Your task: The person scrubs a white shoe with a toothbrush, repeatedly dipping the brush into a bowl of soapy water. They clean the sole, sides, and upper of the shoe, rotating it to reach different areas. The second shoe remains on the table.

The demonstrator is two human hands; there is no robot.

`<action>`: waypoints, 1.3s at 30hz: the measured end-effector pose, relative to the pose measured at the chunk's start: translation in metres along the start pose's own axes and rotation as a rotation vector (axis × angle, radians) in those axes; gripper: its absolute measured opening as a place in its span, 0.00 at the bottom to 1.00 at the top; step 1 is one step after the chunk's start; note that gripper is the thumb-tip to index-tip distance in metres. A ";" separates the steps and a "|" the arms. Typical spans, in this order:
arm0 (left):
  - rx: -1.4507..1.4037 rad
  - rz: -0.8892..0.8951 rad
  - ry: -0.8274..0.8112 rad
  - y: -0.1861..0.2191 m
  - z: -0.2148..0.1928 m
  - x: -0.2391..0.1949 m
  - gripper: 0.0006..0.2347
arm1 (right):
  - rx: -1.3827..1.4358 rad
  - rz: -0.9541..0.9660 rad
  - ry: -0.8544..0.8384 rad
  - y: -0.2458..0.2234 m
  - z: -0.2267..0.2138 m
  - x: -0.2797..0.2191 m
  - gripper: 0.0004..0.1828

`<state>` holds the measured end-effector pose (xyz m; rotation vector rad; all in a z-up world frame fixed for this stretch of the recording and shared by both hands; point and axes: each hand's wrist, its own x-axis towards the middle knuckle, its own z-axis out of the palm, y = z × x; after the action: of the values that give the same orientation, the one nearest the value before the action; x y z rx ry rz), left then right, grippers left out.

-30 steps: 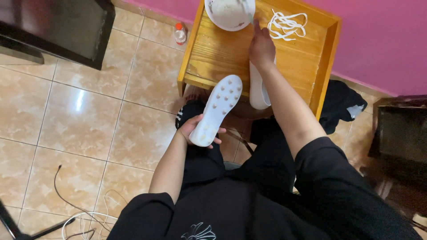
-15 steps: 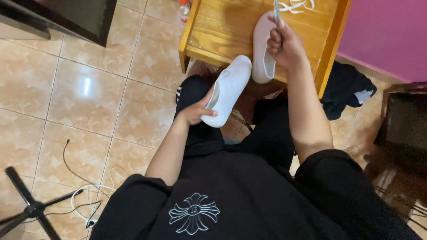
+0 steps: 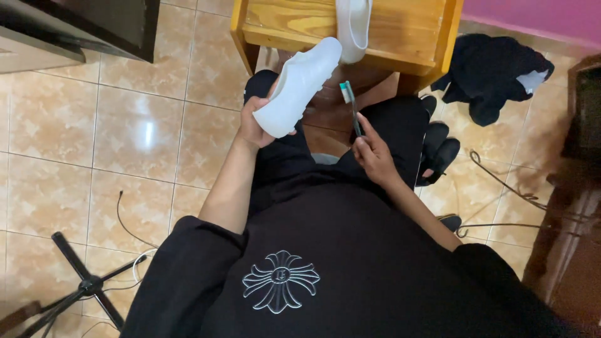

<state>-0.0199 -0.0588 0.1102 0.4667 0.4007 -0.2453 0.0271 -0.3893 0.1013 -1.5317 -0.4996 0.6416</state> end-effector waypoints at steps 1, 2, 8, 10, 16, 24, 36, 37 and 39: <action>0.007 0.001 -0.007 -0.001 0.007 -0.003 0.34 | -0.001 -0.009 0.005 -0.011 0.002 -0.005 0.31; 0.026 0.025 -0.047 0.000 0.013 -0.005 0.36 | -0.203 -0.092 0.057 -0.022 0.004 -0.009 0.30; 0.098 0.175 -0.240 -0.002 0.038 -0.023 0.43 | -0.784 -0.446 0.077 -0.083 0.031 -0.012 0.20; 0.113 0.203 -0.277 -0.002 0.046 -0.033 0.44 | -0.937 -0.516 0.101 -0.089 0.030 -0.003 0.18; 0.109 0.226 -0.280 0.006 0.053 -0.028 0.45 | -0.898 -0.501 0.058 -0.101 0.047 0.000 0.26; 0.056 0.198 -0.258 0.001 0.036 -0.006 0.44 | -1.046 -0.568 0.112 -0.109 0.044 0.002 0.27; -0.025 0.184 -0.063 0.029 0.118 -0.043 0.25 | -1.132 -0.550 0.183 -0.100 0.020 0.025 0.33; -0.022 0.184 -0.064 0.020 0.095 -0.031 0.25 | -1.132 -0.552 0.185 -0.106 0.033 0.018 0.33; 0.009 0.229 -0.107 0.003 0.050 -0.007 0.36 | -1.021 -0.501 0.036 -0.116 0.059 0.003 0.34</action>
<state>-0.0093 -0.0795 0.1557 0.5011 0.2388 -0.0500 -0.0014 -0.3356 0.2167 -2.2214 -1.2545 -0.0891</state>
